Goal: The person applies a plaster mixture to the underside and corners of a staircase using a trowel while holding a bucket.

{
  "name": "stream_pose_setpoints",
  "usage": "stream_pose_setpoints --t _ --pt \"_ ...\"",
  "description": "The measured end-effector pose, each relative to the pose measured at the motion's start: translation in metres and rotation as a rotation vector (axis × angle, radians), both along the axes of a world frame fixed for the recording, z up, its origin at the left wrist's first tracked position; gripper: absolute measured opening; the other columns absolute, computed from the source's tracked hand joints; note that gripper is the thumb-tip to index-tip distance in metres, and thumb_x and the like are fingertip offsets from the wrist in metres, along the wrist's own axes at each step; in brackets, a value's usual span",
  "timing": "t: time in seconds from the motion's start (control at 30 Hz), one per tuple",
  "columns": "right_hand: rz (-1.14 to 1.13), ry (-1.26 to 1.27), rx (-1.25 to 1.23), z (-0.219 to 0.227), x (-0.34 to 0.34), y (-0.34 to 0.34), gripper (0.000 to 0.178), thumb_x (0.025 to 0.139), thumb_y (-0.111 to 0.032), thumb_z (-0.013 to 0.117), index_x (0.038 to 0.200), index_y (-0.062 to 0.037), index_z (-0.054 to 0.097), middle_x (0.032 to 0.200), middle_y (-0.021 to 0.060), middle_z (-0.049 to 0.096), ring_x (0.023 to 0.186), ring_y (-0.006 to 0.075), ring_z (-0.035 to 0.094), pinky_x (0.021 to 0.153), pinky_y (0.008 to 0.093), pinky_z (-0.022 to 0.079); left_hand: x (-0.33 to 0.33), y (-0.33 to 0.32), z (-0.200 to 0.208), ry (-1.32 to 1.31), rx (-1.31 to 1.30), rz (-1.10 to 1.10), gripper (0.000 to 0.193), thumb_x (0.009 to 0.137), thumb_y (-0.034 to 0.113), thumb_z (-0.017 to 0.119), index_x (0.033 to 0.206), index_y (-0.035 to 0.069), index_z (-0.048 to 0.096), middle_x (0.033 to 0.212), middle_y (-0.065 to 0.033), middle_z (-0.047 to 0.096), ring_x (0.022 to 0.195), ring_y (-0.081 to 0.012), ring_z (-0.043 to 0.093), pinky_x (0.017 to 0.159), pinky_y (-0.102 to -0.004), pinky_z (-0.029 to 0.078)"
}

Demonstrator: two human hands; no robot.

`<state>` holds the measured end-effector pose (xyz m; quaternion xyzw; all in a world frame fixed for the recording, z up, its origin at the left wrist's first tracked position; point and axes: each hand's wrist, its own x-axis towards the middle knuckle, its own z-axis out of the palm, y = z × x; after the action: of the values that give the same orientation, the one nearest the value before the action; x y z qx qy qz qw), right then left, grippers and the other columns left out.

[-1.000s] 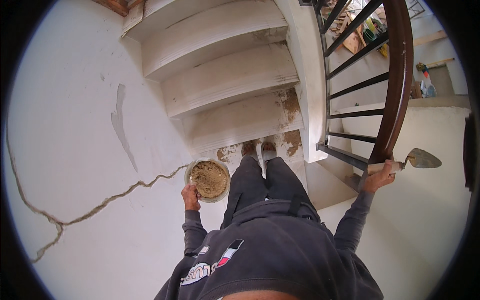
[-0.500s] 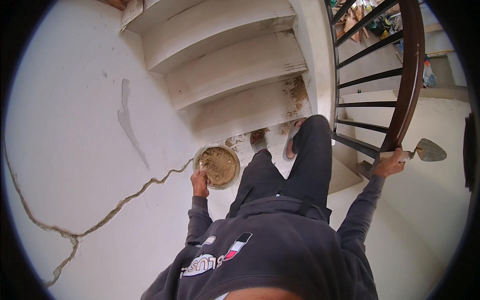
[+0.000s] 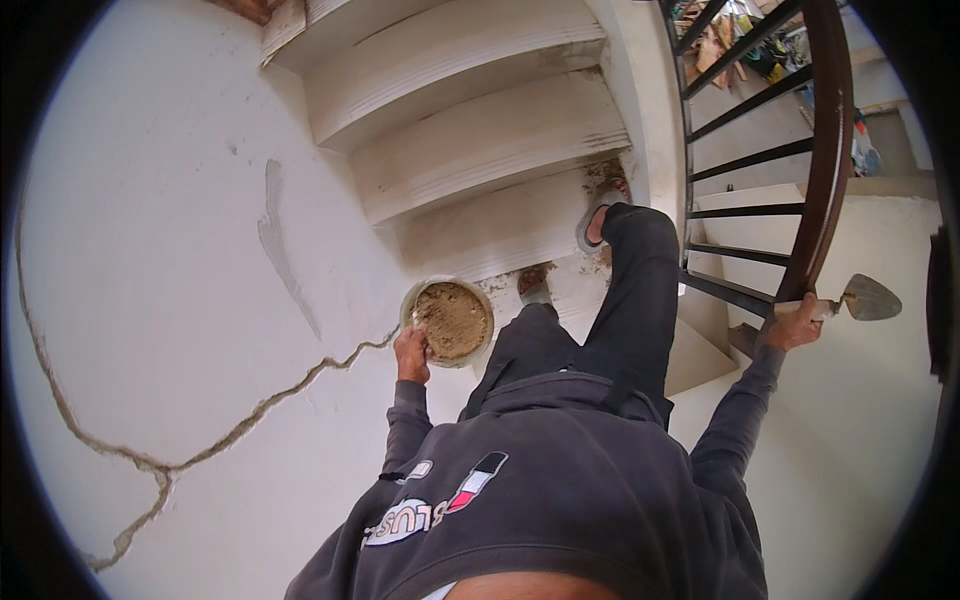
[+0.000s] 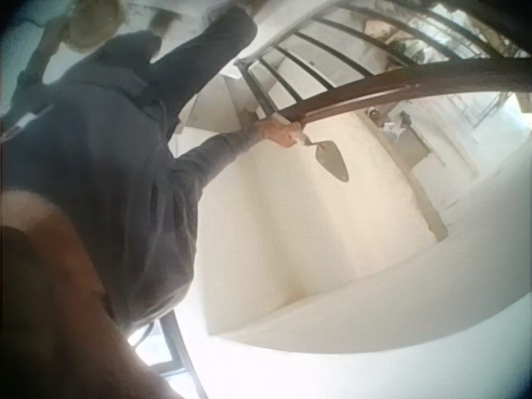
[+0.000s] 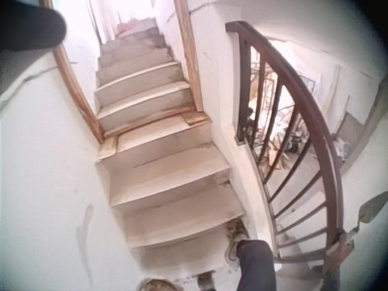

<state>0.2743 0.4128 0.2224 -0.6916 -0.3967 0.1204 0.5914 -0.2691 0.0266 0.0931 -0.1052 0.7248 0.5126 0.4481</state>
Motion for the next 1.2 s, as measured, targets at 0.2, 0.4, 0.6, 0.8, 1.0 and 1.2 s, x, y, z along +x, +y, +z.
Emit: stream_pose_setpoints --t 0.2,0.4,0.6,0.8,1.0,1.2 --pt "-0.002 -0.029 0.029 0.010 -0.015 -0.004 0.035 0.081 -0.025 0.067 0.092 0.0081 0.064 0.080 0.0079 0.062 0.068 0.0176 0.056 0.060 0.0353 0.045 -0.008 -0.002 -0.002 -0.005 0.043 -0.006 0.019 0.088 0.021 0.061 0.077 0.011 0.049 0.060 0.0042 0.039 0.046 -0.0083 0.038 0.043 -0.0250 0.038" --pt "0.031 0.029 0.021 0.013 -0.020 -0.012 0.037 0.082 -0.026 0.066 0.095 0.0084 0.064 0.081 0.0073 0.062 0.067 0.0170 0.055 0.061 0.0351 0.045 -0.019 -0.010 -0.009 0.010 0.012 -0.035 0.017 0.088 0.020 0.061 0.080 0.009 0.051 0.060 0.0019 0.043 0.043 -0.0099 0.041 0.040 -0.0259 0.038" --pt "0.002 -0.044 0.034 0.007 -0.011 -0.009 0.038 0.081 -0.026 0.067 0.093 0.0096 0.063 0.080 0.0082 0.061 0.068 0.0176 0.056 0.061 0.0356 0.045 -0.020 -0.015 -0.007 -0.001 -0.003 -0.043 0.016 0.088 0.019 0.061 0.081 0.008 0.052 0.059 0.0018 0.043 0.042 -0.0103 0.041 0.041 -0.0254 0.039" --pt "0.013 0.025 0.018 0.020 -0.024 -0.010 0.035 0.080 -0.024 0.066 0.090 0.0096 0.062 0.080 0.0088 0.060 0.068 0.0181 0.056 0.061 0.0358 0.046 -0.018 -0.024 -0.014 -0.003 0.041 -0.025 0.013 0.088 0.019 0.061 0.085 0.008 0.054 0.058 0.0034 0.040 0.043 -0.0101 0.040 0.041 -0.0251 0.039" --pt "-0.007 0.024 0.060 0.019 -0.030 -0.005 0.032 0.079 -0.027 0.068 0.085 0.0033 0.061 0.072 0.0050 0.057 0.061 0.0162 0.052 0.056 0.0343 0.043 -0.021 -0.015 -0.024 -0.047 0.007 -0.024 0.013 0.088 0.019 0.062 0.088 0.008 0.056 0.057 0.0033 0.040 0.042 -0.0104 0.039 0.040 -0.0261 0.039" --pt "-0.002 0.032 0.042 0.021 -0.030 -0.006 0.035 0.079 -0.029 0.068 0.086 0.0048 0.062 0.075 0.0060 0.058 0.062 0.0168 0.053 0.058 0.0339 0.044 -0.021 -0.005 -0.015 -0.033 0.021 -0.052 0.013 0.088 0.019 0.062 0.089 0.007 0.057 0.057 0.0029 0.042 0.042 -0.0104 0.041 0.040 -0.0261 0.040"
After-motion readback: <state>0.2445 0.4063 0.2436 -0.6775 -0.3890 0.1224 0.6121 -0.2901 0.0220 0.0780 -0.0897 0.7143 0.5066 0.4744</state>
